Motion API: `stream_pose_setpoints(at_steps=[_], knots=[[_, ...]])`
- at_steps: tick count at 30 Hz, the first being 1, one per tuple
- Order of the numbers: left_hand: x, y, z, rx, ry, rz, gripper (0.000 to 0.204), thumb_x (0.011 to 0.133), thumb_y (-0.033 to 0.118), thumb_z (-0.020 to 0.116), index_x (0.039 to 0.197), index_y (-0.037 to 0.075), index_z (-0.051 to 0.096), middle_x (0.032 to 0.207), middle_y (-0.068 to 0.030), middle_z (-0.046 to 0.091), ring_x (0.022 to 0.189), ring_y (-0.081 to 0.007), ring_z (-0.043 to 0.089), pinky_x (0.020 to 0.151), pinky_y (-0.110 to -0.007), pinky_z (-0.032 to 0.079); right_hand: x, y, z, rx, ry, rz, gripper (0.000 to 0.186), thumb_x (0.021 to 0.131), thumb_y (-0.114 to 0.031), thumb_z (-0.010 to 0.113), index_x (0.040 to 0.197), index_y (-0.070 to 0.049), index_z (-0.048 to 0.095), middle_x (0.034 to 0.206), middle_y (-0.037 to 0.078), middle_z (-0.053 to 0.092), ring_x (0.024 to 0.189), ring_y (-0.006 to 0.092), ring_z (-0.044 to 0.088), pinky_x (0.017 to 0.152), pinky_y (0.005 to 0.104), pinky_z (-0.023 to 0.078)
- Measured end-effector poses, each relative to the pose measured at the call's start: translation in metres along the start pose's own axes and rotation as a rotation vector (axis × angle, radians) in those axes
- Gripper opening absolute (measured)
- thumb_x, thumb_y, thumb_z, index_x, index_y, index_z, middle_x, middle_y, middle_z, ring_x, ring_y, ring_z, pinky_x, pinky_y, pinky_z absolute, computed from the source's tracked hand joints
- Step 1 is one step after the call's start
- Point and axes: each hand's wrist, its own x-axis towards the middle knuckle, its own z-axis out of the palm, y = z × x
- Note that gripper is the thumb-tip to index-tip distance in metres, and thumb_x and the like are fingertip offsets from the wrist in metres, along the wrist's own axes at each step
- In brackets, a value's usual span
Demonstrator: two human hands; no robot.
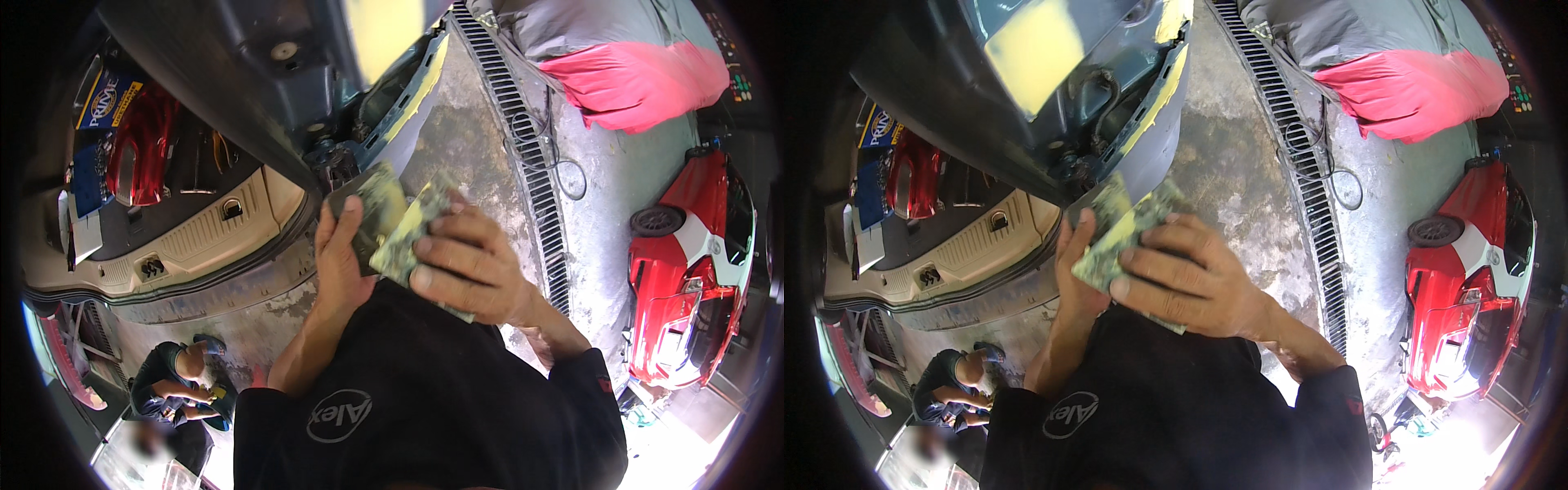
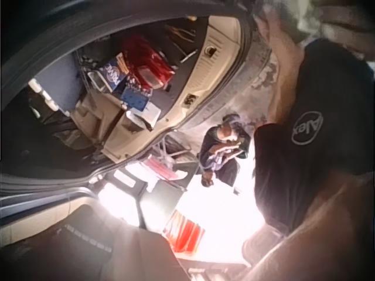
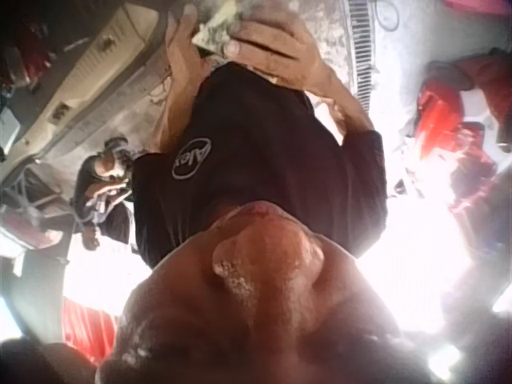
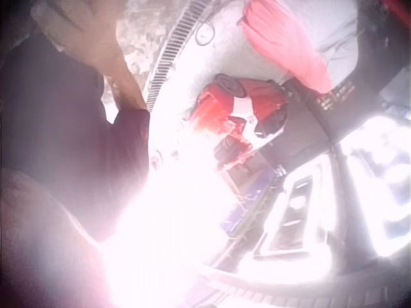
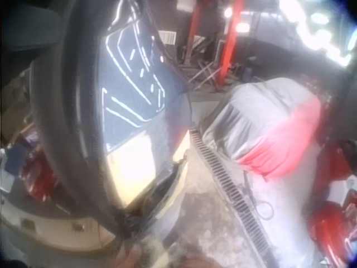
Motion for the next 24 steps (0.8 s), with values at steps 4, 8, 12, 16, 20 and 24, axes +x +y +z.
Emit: stream_pose_setpoints(at_steps=[4,8,12,16,20,24], knots=[[0.011,-0.004,0.026,-0.075,-0.123,-0.158,0.031,0.108,0.02,0.056,0.136,0.007,0.054,0.123,-0.0082,0.068,0.111,-0.019,0.068,0.097,-0.036,0.056,-0.026,0.016,0.001,0.04,-0.019,-0.079,0.048,0.082,-0.01,0.078,0.13,-0.011,0.07,0.133,0.012,0.061,0.126,0.0403,0.057,0.111,0.0612,0.043],[0.01,0.005,0.038,-0.041,-0.076,-0.125,0.03,0.106,0.019,0.059,0.134,0.008,0.057,0.122,-0.0059,0.068,0.11,-0.0182,0.068,0.096,-0.036,0.057,-0.049,0.044,-0.019,-0.085,-0.067,-0.002,0.053,0.077,-0.009,0.078,0.129,-0.01,0.07,0.131,0.012,0.061,0.127,0.0396,0.057,0.112,0.0617,0.043],[0.013,0.022,0.038,-0.017,-0.004,-0.035,0.028,0.105,0.019,0.061,0.131,0.009,0.061,0.118,-0.0047,0.07,0.104,-0.0153,0.07,0.091,-0.034,0.058,-0.046,0.086,-0.042,-0.403,-0.163,0.102,0.056,0.075,-0.009,0.075,0.131,-0.01,0.068,0.129,0.009,0.064,0.125,0.0316,0.06,0.108,0.0529,0.047],[0.009,0.03,0.04,-0.008,0.008,0.009,0.028,0.107,0.023,0.058,0.129,0.007,0.061,0.114,-0.0039,0.07,0.097,-0.0144,0.071,0.086,-0.032,0.059,-0.008,0.126,-0.043,-0.575,-0.048,0.199,0.059,0.074,0.0,0.071,0.132,-0.011,0.068,0.128,0.007,0.066,0.121,0.0299,0.06,0.102,0.0466,0.047],[0.008,0.015,0.022,0.803,-0.024,0.534,0.031,0.108,0.026,0.055,0.131,0.006,0.061,0.111,-0.0048,0.071,0.096,-0.0149,0.07,0.085,-0.032,0.059,0.024,0.162,-0.04,-0.593,0.021,0.198,0.064,0.072,0.007,0.067,0.133,-0.013,0.068,0.128,0.006,0.066,0.119,0.0301,0.06,0.099,0.0447,0.047],[0.004,0.019,0.045,0.01,0.234,0.07,0.031,0.108,0.025,0.055,0.131,0.005,0.061,0.11,-0.0058,0.071,0.096,-0.0154,0.07,0.085,-0.032,0.059,0.035,0.189,-0.039,-0.623,0.047,0.167,0.065,0.072,0.006,0.068,0.133,-0.015,0.068,0.129,0.004,0.066,0.119,0.0292,0.059,0.1,0.0442,0.046]])
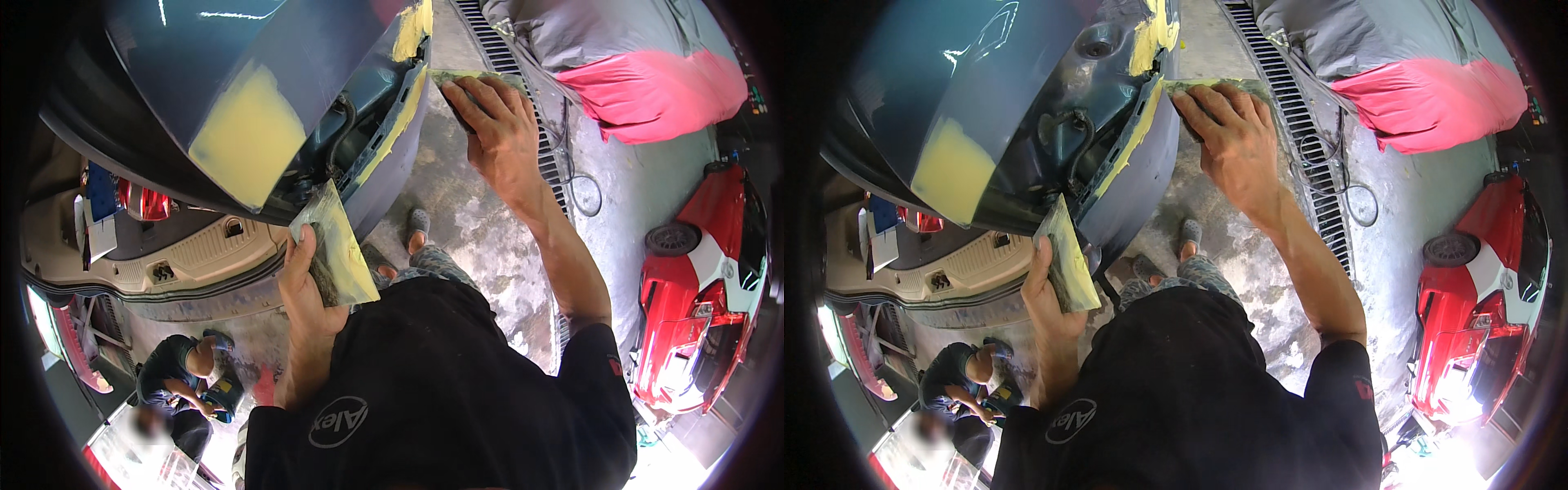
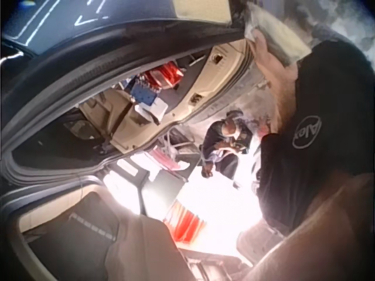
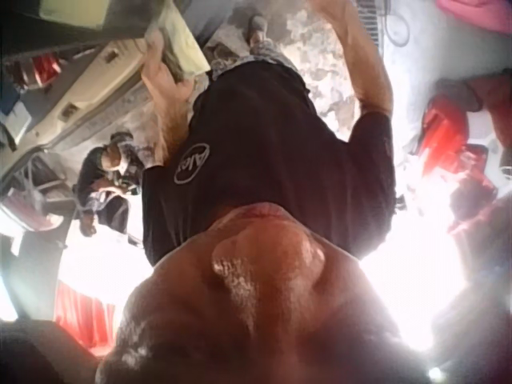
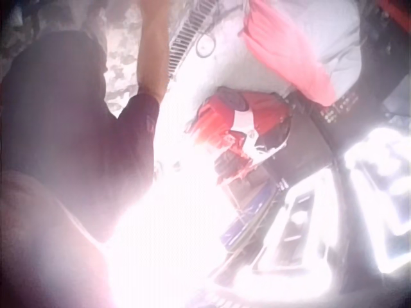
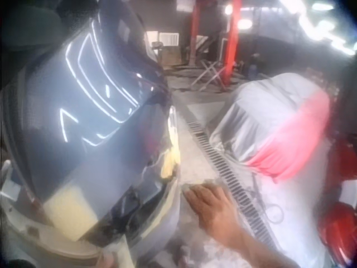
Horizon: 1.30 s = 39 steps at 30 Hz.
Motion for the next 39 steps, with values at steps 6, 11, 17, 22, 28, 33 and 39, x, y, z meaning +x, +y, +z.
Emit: stream_pose_setpoints(at_steps=[6,11,17,22,28,33,39], knots=[[0.0,-0.004,0.001,-0.046,0.027,0.039,0.029,0.107,0.025,0.058,0.128,0.006,0.063,0.109,-0.0057,0.072,0.094,-0.0157,0.071,0.082,-0.031,0.06,0.006,0.008,0.008,-0.007,-0.031,-0.007,0.063,0.074,0.005,0.069,0.133,-0.016,0.069,0.13,0.003,0.066,0.121,0.028,0.059,0.101,0.0441,0.046],[0.001,-0.004,0.009,-0.042,0.029,0.041,0.029,0.106,0.026,0.06,0.126,0.006,0.063,0.108,-0.0062,0.072,0.092,-0.0163,0.071,0.078,-0.031,0.06,0.007,0.012,0.011,-0.005,-0.051,-0.021,0.061,0.076,0.004,0.07,0.134,-0.016,0.068,0.13,0.003,0.065,0.121,0.0277,0.058,0.101,0.0441,0.046],[0.001,-0.004,0.001,-0.045,-0.038,0.0,0.03,0.106,0.027,0.059,0.127,0.005,0.063,0.105,-0.0061,0.071,0.089,-0.0174,0.071,0.078,-0.031,0.06,0.007,0.011,0.011,-0.02,-0.08,-0.034,0.06,0.077,0.003,0.07,0.134,-0.016,0.068,0.129,0.003,0.065,0.119,0.0275,0.058,0.1,0.0436,0.046],[0.001,-0.005,-0.003,-0.041,-0.031,0.037,0.032,0.107,0.027,0.058,0.129,0.005,0.062,0.108,-0.0064,0.072,0.092,-0.0169,0.071,0.081,-0.031,0.06,0.009,-0.002,0.003,-0.066,-0.135,-0.051,0.056,0.079,0.002,0.068,0.133,-0.015,0.068,0.128,0.002,0.064,0.12,0.027,0.058,0.101,0.0442,0.045],[-0.002,-0.003,-0.007,-0.059,-0.092,0.04,0.033,0.107,0.026,0.058,0.132,0.005,0.06,0.113,-0.0066,0.072,0.096,-0.0166,0.072,0.084,-0.031,0.06,0.004,-0.019,0.001,-0.081,-0.167,-0.049,0.049,0.082,-0.002,0.065,0.13,-0.013,0.068,0.125,0.003,0.063,0.12,0.0264,0.057,0.101,0.0454,0.044],[-0.005,-0.001,-0.015,-0.077,-0.129,0.029,0.034,0.107,0.025,0.057,0.134,0.005,0.059,0.114,-0.0068,0.072,0.097,-0.0165,0.072,0.084,-0.031,0.06,0.002,-0.044,-0.01,-0.085,-0.24,-0.037,0.046,0.083,-0.005,0.064,0.129,-0.008,0.067,0.124,0.005,0.062,0.12,0.0254,0.055,0.1,0.0461,0.043],[-0.009,0.001,-0.026,-0.111,-0.212,0.021,0.034,0.107,0.024,0.056,0.135,0.005,0.058,0.118,-0.0073,0.071,0.102,-0.0173,0.071,0.088,-0.032,0.059,-0.004,-0.073,-0.018,-0.099,-0.327,-0.022,0.048,0.082,-0.009,0.065,0.13,-0.004,0.064,0.128,0.008,0.059,0.123,0.026,0.052,0.1,0.0457,0.042]])
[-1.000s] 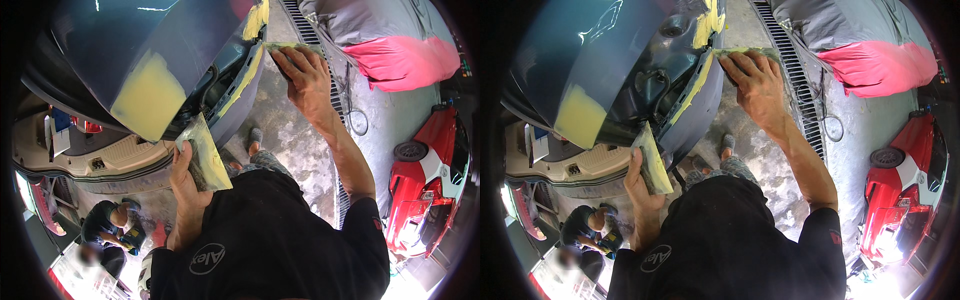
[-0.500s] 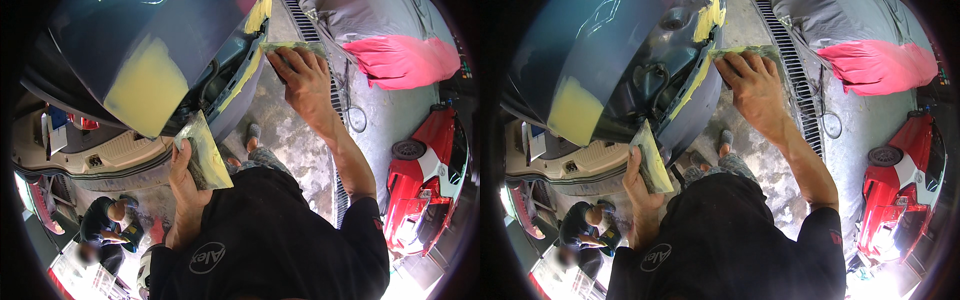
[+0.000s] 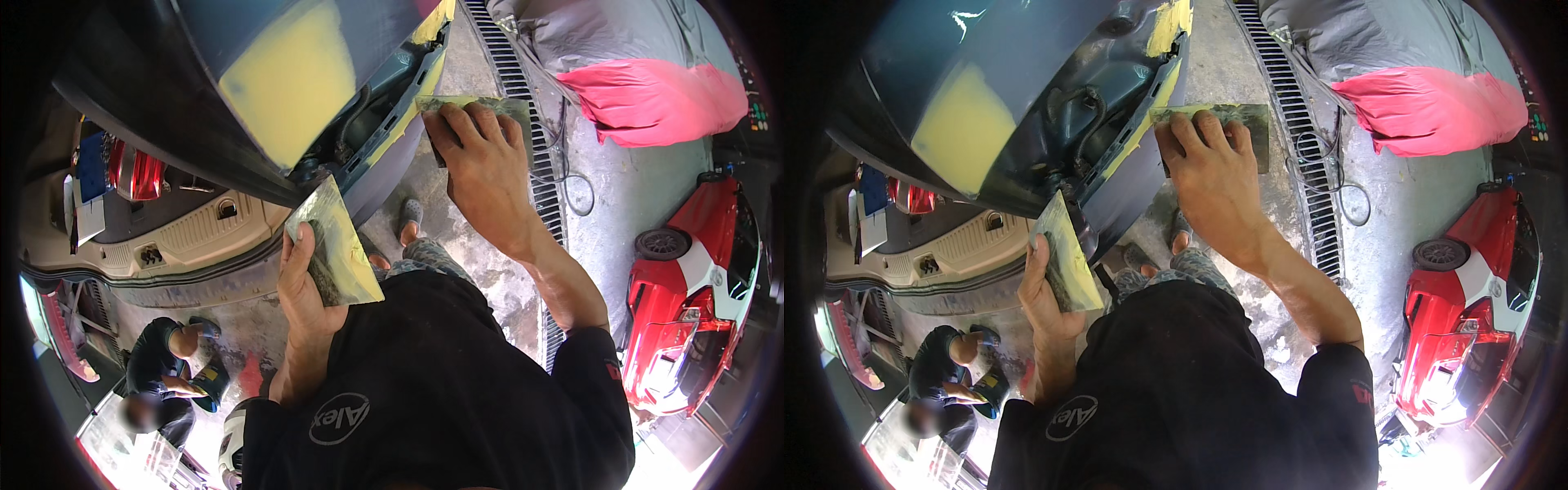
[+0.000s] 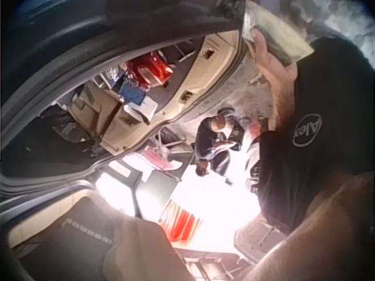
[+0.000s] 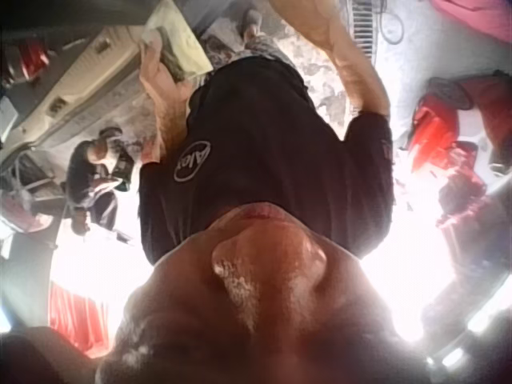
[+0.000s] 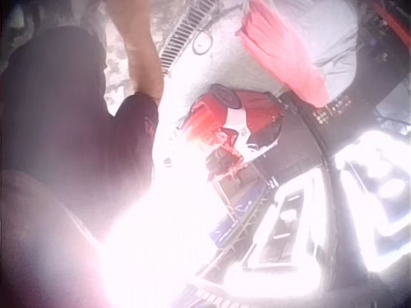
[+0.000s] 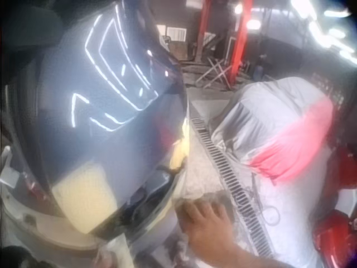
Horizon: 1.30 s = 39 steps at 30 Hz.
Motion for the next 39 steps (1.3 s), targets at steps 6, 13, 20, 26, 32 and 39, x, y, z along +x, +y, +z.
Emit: stream_pose_setpoints(at_steps=[6,13,20,26,32,39], knots=[[-0.007,0.006,-0.008,-0.011,-0.014,-0.011,0.034,0.107,0.022,0.056,0.137,0.005,0.057,0.123,-0.0075,0.069,0.108,-0.0174,0.069,0.094,-0.033,0.057,-0.005,-0.025,-0.008,0.005,-0.057,0.001,0.05,0.082,-0.012,0.067,0.131,-0.003,0.063,0.129,0.009,0.058,0.123,0.027,0.051,0.1,0.045,0.042],[-0.016,0.012,-0.02,-0.033,-0.059,-0.035,0.033,0.107,0.023,0.057,0.135,0.006,0.058,0.121,-0.0064,0.07,0.108,-0.0174,0.069,0.092,-0.032,0.057,-0.014,-0.055,-0.007,-0.016,-0.079,0.006,0.058,0.078,-0.021,0.074,0.132,-0.001,0.064,0.13,0.009,0.056,0.122,0.0273,0.05,0.098,0.0449,0.042],[-0.028,0.018,-0.033,-0.003,-0.025,-0.01,0.034,0.107,0.024,0.057,0.136,0.006,0.058,0.12,-0.0058,0.069,0.106,-0.0162,0.069,0.09,-0.03,0.057,-0.02,-0.095,-0.022,0.107,-0.176,0.044,0.063,0.072,-0.02,0.078,0.131,-0.002,0.064,0.129,0.008,0.056,0.122,0.0263,0.049,0.096,0.0438,0.042],[-0.035,0.025,-0.031,0.117,0.149,0.029,0.036,0.107,0.024,0.055,0.139,0.007,0.055,0.122,-0.006,0.067,0.106,-0.0161,0.068,0.091,-0.032,0.057,-0.038,-0.105,-0.032,0.308,-0.097,0.027,0.067,0.068,-0.015,0.08,0.132,-0.004,0.063,0.13,0.01,0.057,0.119,0.0296,0.053,0.096,0.0452,0.043],[-0.021,-0.008,-0.036,0.09,0.125,-0.112,0.031,0.108,0.025,0.055,0.134,0.009,0.056,0.122,-0.0078,0.067,0.11,-0.0204,0.068,0.092,-0.037,0.057,-0.101,-0.121,-0.023,0.809,0.295,-0.195,0.064,0.074,-0.01,0.074,0.137,-0.008,0.062,0.137,0.016,0.057,0.123,0.0405,0.057,0.106,0.0571,0.044],[-0.029,0.009,-0.025,0.203,0.151,-0.149,0.028,0.107,0.027,0.058,0.123,0.004,0.062,0.099,-0.0076,0.073,0.078,-0.0169,0.072,0.068,-0.027,0.061,-0.141,-0.112,0.031,0.731,0.301,-0.112,0.07,0.066,-0.004,0.075,0.135,-0.005,0.063,0.132,0.018,0.059,0.127,0.0414,0.056,0.111,0.0581,0.044]])
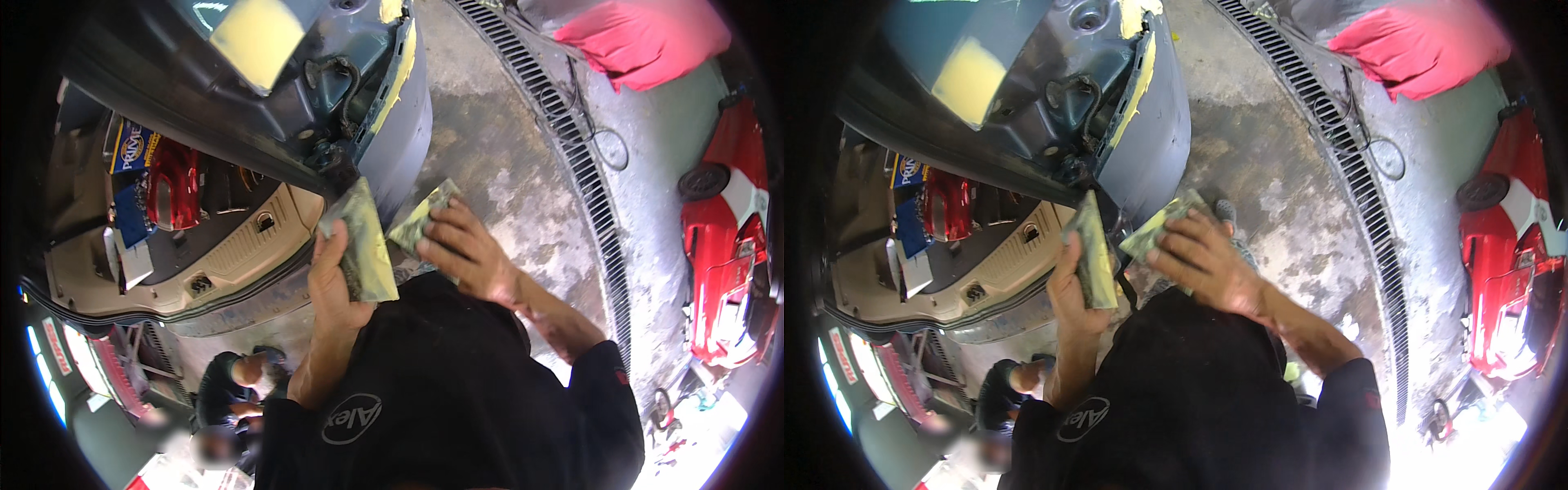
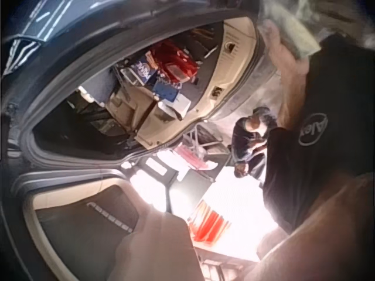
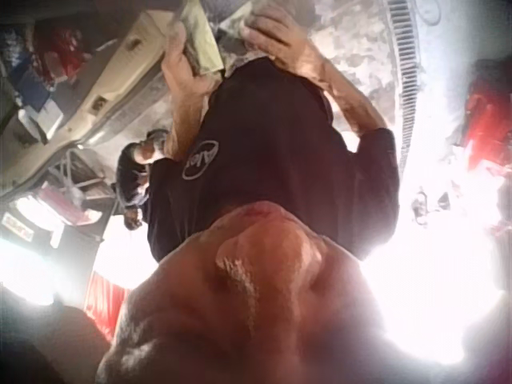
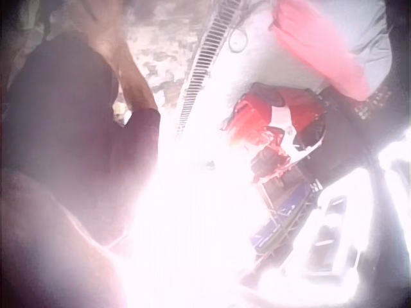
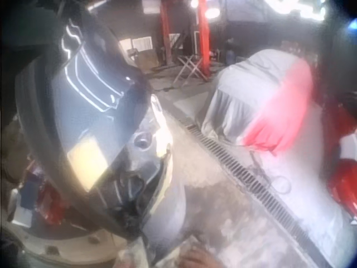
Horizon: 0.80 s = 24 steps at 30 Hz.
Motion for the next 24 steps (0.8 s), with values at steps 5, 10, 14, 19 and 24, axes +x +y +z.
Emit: stream_pose_setpoints(at_steps=[5,10,14,19,24], knots=[[-0.005,0.022,0.001,0.068,0.078,0.17,0.03,0.107,0.033,0.056,0.116,0.006,0.066,0.091,-0.0068,0.071,0.072,-0.0127,0.071,0.046,-0.026,0.057,0.0,0.016,0.044,0.019,0.31,0.281,0.074,0.063,0.009,0.067,0.136,-0.006,0.063,0.126,0.018,0.06,0.12,0.0391,0.059,0.101,0.0494,0.049],[-0.019,0.031,-0.007,0.113,0.173,0.222,0.032,0.109,0.035,0.053,0.111,0.005,0.065,0.087,-0.0061,0.07,0.066,-0.0127,0.068,0.041,-0.025,0.054,0.053,-0.001,0.093,-0.053,0.514,0.324,0.074,0.066,0.006,0.068,0.137,-0.012,0.063,0.129,0.015,0.057,0.118,0.0376,0.056,0.099,0.049,0.047],[-0.019,0.028,-0.019,0.11,0.163,0.219,0.033,0.109,0.036,0.052,0.11,0.005,0.065,0.085,-0.0058,0.068,0.065,-0.0132,0.067,0.04,-0.024,0.054,0.073,-0.007,0.114,-0.042,0.558,0.326,0.084,0.061,0.01,0.067,0.141,-0.015,0.061,0.132,0.015,0.054,0.123,0.0394,0.052,0.102,0.0499,0.046],[-0.019,0.024,-0.014,0.115,0.212,0.176,0.033,0.109,0.035,0.053,0.11,0.005,0.065,0.085,-0.0069,0.068,0.065,-0.0137,0.067,0.04,-0.024,0.054,0.087,0.005,0.111,-0.095,0.582,0.393,0.083,0.063,0.011,0.067,0.142,-0.014,0.06,0.132,0.015,0.053,0.122,0.0394,0.051,0.103,0.0504,0.044],[-0.011,0.02,-0.018,0.072,0.203,0.159,0.033,0.108,0.035,0.054,0.108,0.004,0.065,0.085,-0.0075,0.069,0.065,-0.0142,0.066,0.039,-0.025,0.054,0.097,0.031,0.089,-0.151,0.548,0.49,0.073,0.072,0.007,0.068,0.142,-0.011,0.058,0.128,0.016,0.053,0.116,0.0386,0.051,0.101,0.0498,0.043]])
